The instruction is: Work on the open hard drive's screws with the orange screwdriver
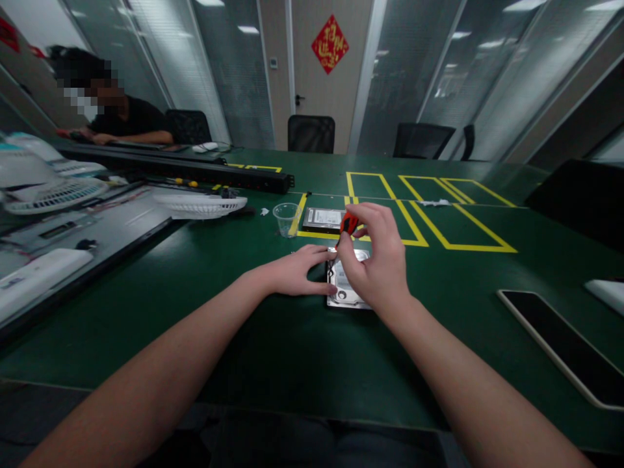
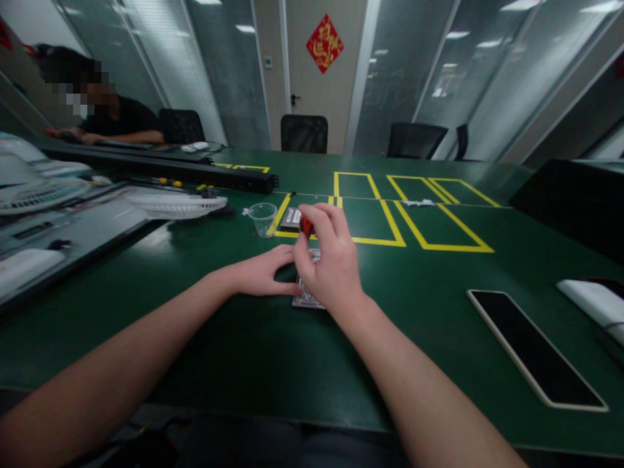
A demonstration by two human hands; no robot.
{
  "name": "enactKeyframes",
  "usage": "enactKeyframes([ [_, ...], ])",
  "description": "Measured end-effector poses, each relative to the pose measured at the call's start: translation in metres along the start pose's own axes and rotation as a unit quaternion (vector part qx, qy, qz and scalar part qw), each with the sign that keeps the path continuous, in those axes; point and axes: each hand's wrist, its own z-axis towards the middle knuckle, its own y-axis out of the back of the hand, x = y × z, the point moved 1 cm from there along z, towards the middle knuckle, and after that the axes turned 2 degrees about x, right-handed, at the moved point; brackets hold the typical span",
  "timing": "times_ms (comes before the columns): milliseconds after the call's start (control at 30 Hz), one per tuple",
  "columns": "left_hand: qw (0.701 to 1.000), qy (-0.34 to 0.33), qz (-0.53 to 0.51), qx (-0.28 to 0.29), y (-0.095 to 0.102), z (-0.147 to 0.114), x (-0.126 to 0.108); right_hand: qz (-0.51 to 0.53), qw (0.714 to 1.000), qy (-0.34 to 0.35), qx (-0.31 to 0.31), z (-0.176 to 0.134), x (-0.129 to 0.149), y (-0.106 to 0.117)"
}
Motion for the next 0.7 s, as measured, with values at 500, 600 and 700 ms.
enactKeyframes([
  [500,1.000,-0.002,0.008,0.000,0.0004,-0.0006,-0.0001,-0.007,1.000,0.009,0.003,0.0009,0.0002,0.0011],
  [600,1.000,-0.007,0.012,0.001,0.0007,-0.0008,0.0010,-0.016,1.000,0.003,-0.001,0.0009,-0.0007,0.0008],
  [700,1.000,-0.010,0.014,0.006,0.0017,-0.0014,0.0005,-0.026,1.000,-0.003,-0.009,0.0006,-0.0020,0.0011],
])
